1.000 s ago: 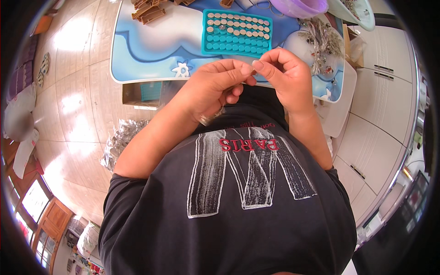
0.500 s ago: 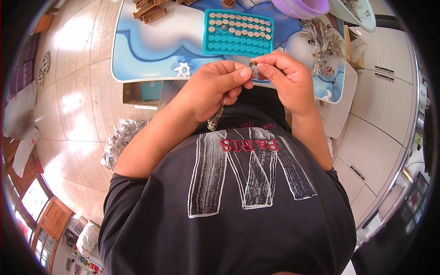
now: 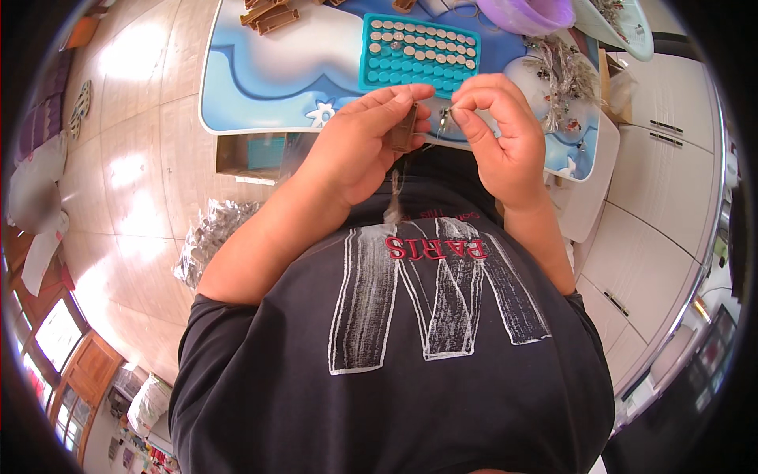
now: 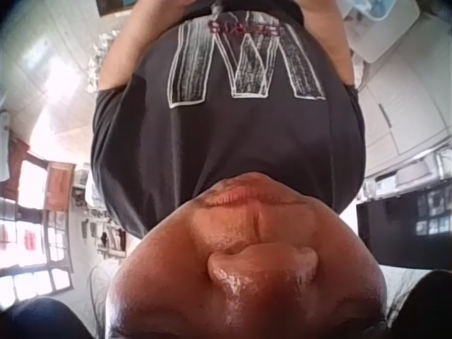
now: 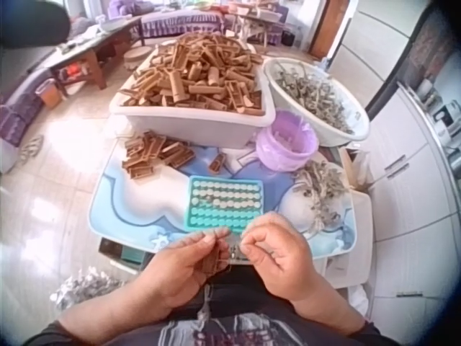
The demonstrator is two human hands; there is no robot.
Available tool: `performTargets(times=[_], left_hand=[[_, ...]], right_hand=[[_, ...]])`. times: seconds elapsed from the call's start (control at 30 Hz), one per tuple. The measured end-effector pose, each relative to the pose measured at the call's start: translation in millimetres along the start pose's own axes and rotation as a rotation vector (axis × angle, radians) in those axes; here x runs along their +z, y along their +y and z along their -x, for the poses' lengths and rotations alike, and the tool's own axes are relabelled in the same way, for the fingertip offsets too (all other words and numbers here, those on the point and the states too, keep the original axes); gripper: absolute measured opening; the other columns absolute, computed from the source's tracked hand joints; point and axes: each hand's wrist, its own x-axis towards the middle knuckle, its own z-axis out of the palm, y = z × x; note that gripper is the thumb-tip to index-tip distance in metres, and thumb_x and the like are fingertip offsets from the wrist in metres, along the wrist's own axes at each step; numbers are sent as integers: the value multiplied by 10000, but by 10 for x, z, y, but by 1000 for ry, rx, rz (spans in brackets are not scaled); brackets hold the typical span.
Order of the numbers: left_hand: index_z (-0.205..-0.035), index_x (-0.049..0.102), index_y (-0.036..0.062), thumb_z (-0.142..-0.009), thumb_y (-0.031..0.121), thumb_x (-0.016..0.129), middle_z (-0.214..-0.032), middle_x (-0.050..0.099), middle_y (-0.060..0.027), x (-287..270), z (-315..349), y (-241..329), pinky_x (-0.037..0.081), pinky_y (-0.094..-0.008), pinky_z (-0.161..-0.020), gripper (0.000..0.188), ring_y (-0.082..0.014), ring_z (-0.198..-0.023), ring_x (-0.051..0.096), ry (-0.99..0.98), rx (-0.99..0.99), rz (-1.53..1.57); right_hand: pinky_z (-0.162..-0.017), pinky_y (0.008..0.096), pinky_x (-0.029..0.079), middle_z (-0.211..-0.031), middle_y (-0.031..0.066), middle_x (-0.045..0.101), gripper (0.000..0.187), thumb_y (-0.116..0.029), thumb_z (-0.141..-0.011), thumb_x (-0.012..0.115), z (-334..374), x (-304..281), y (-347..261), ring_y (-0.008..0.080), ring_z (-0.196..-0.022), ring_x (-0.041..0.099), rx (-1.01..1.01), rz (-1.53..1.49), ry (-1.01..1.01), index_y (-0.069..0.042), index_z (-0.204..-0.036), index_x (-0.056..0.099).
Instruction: The person assembles small metal clips by hand, inserting them into cardboard tubes.
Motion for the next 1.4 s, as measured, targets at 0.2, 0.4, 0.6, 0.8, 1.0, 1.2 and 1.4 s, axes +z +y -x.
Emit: performTargets(times=[0.2, 0.4, 0.6, 0.8, 1.0, 1.2, 1.4], left_hand=[[-1217, 462, -25, -964, 217, 419, -973, 592, -75, 54, 17, 18, 502, -321, -812, 353, -153, -874, 584, 6, 11, 73], [-1261, 425, -39, -992, 322, 290, -1154, 554, -120, 57, 22, 67, 444, -368, -938, 470, -198, -1046, 556, -18, -54, 81], [-1266, 416, -50, -995, 333, 274, -1139, 552, -121, 33, 26, 33, 428, -374, -942, 491, -206, -1041, 550, -16, -4, 40], [-1152, 478, -77, -972, 229, 392, -997, 588, -122, 69, 41, 26, 489, -362, -841, 365, -202, -891, 598, 24, 54, 120], [-1216, 436, -98, -956, 178, 420, -1004, 584, -128, 15, 28, -7, 491, -353, -833, 380, -199, -894, 597, -30, 91, 125], [-1256, 413, -109, -943, 101, 445, -1029, 594, -131, 123, 60, 30, 494, -310, -830, 378, -184, -898, 598, 53, 96, -103], [-1222, 461, -89, -943, 78, 453, -1003, 617, -139, 75, 64, 52, 513, -285, -785, 325, -180, -865, 619, 70, 151, -162]], right_hand=[[-711, 307, 453, -897, 89, 568, 93, -29, -763, 657, -20, 143, 11, 224, -815, 558, -37, 25, -10, -8, -790, 570], [-707, 314, 461, -896, 92, 569, 90, -23, -756, 657, 0, 234, 123, 244, -812, 562, 5, 87, 31, -7, -781, 573], [-664, 319, 463, -885, 91, 574, 99, -22, -742, 666, -17, 279, 59, 245, -771, 564, 41, 48, 33, -11, -779, 575], [-628, 337, 449, -837, 83, 588, 121, -35, -715, 684, -40, 281, 139, 264, -736, 571, -98, 175, 63, -29, -753, 570], [-662, 350, 442, -834, 57, 593, 116, -46, -700, 683, -25, 286, 112, 254, -750, 573, -90, 238, 52, -50, -738, 574], [-657, 353, 441, -841, 57, 589, 106, -44, -692, 672, -88, 222, 62, 255, -765, 571, -165, 332, -26, -48, -726, 571], [-712, 342, 468, -849, 86, 587, 184, -82, -741, 691, -83, 247, 108, 249, -801, 583, -38, 174, 23, -38, -881, 579]])
